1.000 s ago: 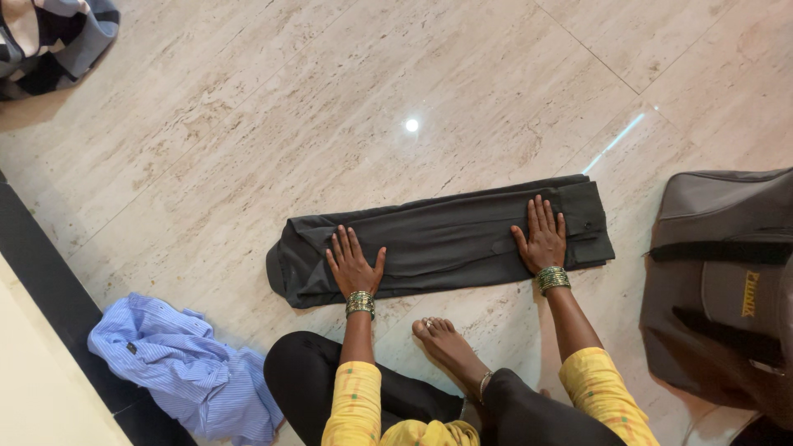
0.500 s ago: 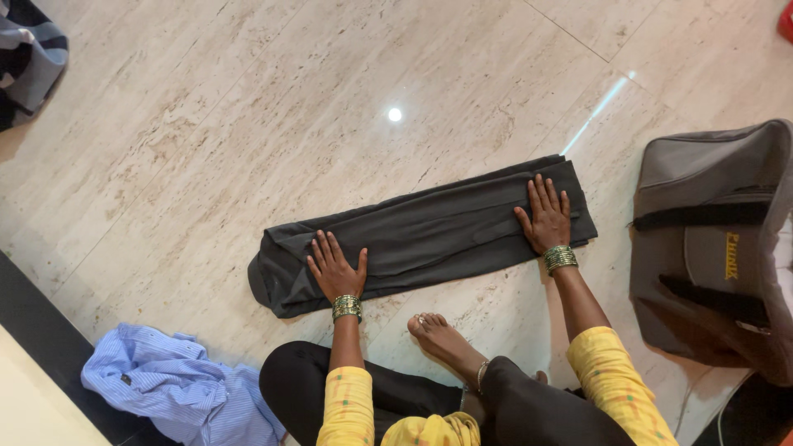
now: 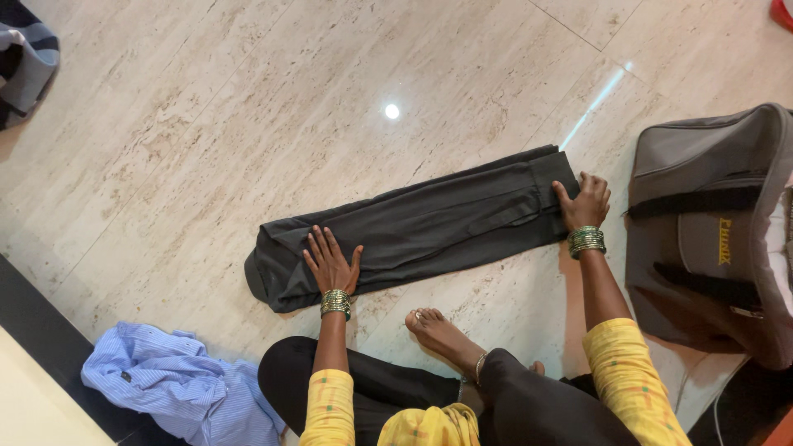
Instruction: The person buttons a shirt and then folds it while sitting on the floor.
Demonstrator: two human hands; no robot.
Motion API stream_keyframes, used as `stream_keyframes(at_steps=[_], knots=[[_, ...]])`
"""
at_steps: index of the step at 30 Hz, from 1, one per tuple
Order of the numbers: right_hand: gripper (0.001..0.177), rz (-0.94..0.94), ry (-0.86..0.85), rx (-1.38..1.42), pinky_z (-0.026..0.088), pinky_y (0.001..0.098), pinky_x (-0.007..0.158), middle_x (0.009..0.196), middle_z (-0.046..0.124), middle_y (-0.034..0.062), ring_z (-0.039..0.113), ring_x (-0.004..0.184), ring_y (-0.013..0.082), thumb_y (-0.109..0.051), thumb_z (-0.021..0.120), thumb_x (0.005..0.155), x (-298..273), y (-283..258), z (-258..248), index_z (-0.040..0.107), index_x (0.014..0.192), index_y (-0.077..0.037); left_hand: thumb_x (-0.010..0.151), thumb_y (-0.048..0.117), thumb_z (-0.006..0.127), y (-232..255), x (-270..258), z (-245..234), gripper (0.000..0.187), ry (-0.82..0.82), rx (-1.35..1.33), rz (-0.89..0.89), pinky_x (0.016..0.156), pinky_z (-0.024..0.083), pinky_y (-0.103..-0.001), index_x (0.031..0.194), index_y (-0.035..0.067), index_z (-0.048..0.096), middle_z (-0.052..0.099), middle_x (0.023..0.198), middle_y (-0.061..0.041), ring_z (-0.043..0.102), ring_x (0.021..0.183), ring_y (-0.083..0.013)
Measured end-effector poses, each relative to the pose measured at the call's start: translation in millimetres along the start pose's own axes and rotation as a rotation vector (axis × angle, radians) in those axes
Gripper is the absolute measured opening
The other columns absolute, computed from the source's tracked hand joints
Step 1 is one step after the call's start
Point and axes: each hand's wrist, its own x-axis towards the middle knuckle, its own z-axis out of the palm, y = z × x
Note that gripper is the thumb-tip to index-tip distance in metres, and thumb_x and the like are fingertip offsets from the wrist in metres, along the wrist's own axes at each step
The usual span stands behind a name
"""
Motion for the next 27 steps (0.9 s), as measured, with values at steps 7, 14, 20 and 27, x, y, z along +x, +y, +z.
stream_keyframes(at_steps=[7, 14, 20, 27], knots=[[0.089, 0.122, -0.205, 0.091, 0.054, 0.0506, 0.09, 0.123, 0.066, 0.0243, 0.066, 0.109, 0.0411, -0.062, 0.088, 0.07, 9.5, 3.3, -3.9, 0.063, 0.134, -0.005, 0.096, 0.075, 0.033, -7.1, 10.0, -3.7, 0.099, -0.036, 0.037, 0.023, 0.124, 0.01, -0.058, 0.164, 0.006, 0.013, 0.007, 0.172, -0.015, 0.008, 0.158, -0.0329], [0.077, 0.211, -0.408, 0.057, 0.056, 0.0495, 0.095, 0.119, 0.073, 0.0251, 0.071, 0.108, 0.0395, -0.06, 0.087, 0.073, 14.3, 0.5, -1.8, 0.072, 0.118, 0.001, 0.097, 0.075, 0.033, -10.1, 15.0, -4.0, 0.098, -0.04, 0.081, 0.032, 0.125, 0.009, -0.058, 0.164, 0.006, 0.013, 0.006, 0.172, -0.015, 0.007, 0.159, -0.0322], [0.077, -0.017, -0.297, 0.024, 0.055, 0.0508, 0.089, 0.116, 0.07, 0.0281, 0.069, 0.105, 0.0425, -0.055, 0.085, 0.08, 12.8, 3.2, 6.7, 0.065, 0.124, 0.005, 0.096, 0.076, 0.033, -12.1, 16.1, -1.6, 0.098, -0.072, 0.04, 0.02, 0.125, 0.005, -0.057, 0.164, 0.008, 0.011, 0.003, 0.172, -0.014, 0.004, 0.158, -0.0316], [0.084, 0.055, -0.56, 0.431, 0.06, 0.0411, 0.08, 0.109, 0.071, 0.026, 0.073, 0.094, 0.0355, -0.049, 0.088, 0.07, 24.3, 19.9, -20.9, 0.056, 0.124, 0.007, 0.095, 0.076, 0.034, -11.7, 15.0, -3.6, 0.1, -0.074, 0.039, 0.015, 0.125, 0.005, -0.057, 0.164, 0.007, 0.011, 0.002, 0.172, -0.014, 0.004, 0.158, -0.0316]])
